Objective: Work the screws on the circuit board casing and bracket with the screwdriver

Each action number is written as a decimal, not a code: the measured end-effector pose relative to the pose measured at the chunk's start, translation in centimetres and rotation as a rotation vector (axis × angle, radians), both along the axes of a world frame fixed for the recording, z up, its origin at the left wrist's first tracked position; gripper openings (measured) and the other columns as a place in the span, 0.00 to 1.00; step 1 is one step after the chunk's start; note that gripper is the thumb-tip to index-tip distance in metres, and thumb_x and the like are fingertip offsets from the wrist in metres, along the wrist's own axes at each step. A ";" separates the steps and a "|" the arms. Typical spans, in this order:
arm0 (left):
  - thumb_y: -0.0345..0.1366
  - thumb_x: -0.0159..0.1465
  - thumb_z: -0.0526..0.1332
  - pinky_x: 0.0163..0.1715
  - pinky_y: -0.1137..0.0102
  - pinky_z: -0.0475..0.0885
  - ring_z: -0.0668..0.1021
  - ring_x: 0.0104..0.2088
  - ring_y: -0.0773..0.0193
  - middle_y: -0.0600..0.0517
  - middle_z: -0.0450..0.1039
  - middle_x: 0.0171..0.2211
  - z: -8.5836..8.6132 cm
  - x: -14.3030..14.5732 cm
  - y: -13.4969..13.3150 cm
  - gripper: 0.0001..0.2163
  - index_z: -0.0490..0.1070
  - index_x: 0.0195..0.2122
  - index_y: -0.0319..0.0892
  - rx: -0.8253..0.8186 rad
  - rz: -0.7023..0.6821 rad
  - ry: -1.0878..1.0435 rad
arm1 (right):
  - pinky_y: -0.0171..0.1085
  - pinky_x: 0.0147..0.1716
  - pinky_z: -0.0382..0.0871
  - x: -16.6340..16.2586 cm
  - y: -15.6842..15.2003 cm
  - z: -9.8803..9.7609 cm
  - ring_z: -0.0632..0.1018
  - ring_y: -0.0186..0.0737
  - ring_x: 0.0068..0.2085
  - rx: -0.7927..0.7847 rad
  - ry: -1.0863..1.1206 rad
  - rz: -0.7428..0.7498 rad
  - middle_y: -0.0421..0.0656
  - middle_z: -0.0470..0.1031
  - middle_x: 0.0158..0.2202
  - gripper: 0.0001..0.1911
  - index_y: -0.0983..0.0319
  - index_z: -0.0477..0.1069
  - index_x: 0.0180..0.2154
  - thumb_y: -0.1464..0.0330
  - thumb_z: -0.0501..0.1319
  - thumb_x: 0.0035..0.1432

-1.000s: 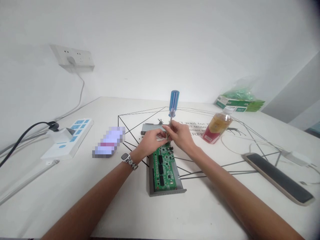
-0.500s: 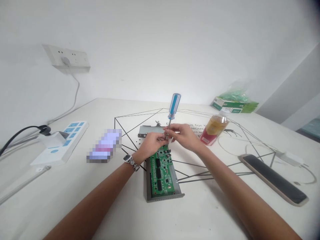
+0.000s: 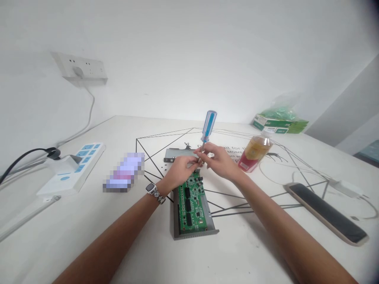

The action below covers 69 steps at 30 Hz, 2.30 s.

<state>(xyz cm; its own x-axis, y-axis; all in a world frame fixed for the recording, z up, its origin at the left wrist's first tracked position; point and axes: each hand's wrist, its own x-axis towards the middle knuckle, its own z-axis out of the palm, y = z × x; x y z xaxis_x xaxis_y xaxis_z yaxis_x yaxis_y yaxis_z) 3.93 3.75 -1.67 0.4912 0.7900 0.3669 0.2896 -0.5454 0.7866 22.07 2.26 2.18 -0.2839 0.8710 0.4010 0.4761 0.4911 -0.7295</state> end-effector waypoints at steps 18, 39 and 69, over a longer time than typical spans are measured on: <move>0.41 0.66 0.64 0.43 0.63 0.76 0.82 0.41 0.54 0.47 0.83 0.39 0.1 0.9 -0.4 0.11 0.79 0.43 0.39 -0.011 0.080 -0.069 | 0.40 0.33 0.69 -1.0 0.0 -0.3 0.75 0.40 0.31 0.032 0.111 -0.199 0.42 0.76 0.28 0.16 0.60 0.71 0.26 0.57 0.68 0.59; 0.41 0.70 0.59 0.45 0.62 0.77 0.83 0.41 0.55 0.46 0.83 0.40 0.2 0.6 -0.3 0.12 0.79 0.40 0.40 -0.099 -0.017 -0.094 | 0.41 0.40 0.75 -0.4 0.4 2.4 0.78 0.43 0.46 -0.079 0.243 0.055 0.47 0.78 0.54 0.19 0.57 0.76 0.52 0.55 0.64 0.63; 0.44 0.69 0.60 0.48 0.61 0.76 0.82 0.44 0.57 0.46 0.82 0.46 2.9 -3.1 0.4 0.13 0.80 0.46 0.43 0.054 0.127 0.024 | 0.39 0.30 0.70 -0.3 0.2 4.4 0.78 0.39 0.32 0.080 0.051 -0.071 0.45 0.82 0.34 0.17 0.62 0.79 0.37 0.54 0.64 0.64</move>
<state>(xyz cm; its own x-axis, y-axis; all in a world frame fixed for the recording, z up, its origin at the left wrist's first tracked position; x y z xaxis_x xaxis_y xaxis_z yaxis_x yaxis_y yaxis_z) 0.87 4.17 1.23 0.3979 0.8256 0.4001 0.3772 -0.5448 0.7490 21.73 2.49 6.55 -0.2005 0.8527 0.4825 0.4752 0.5153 -0.7132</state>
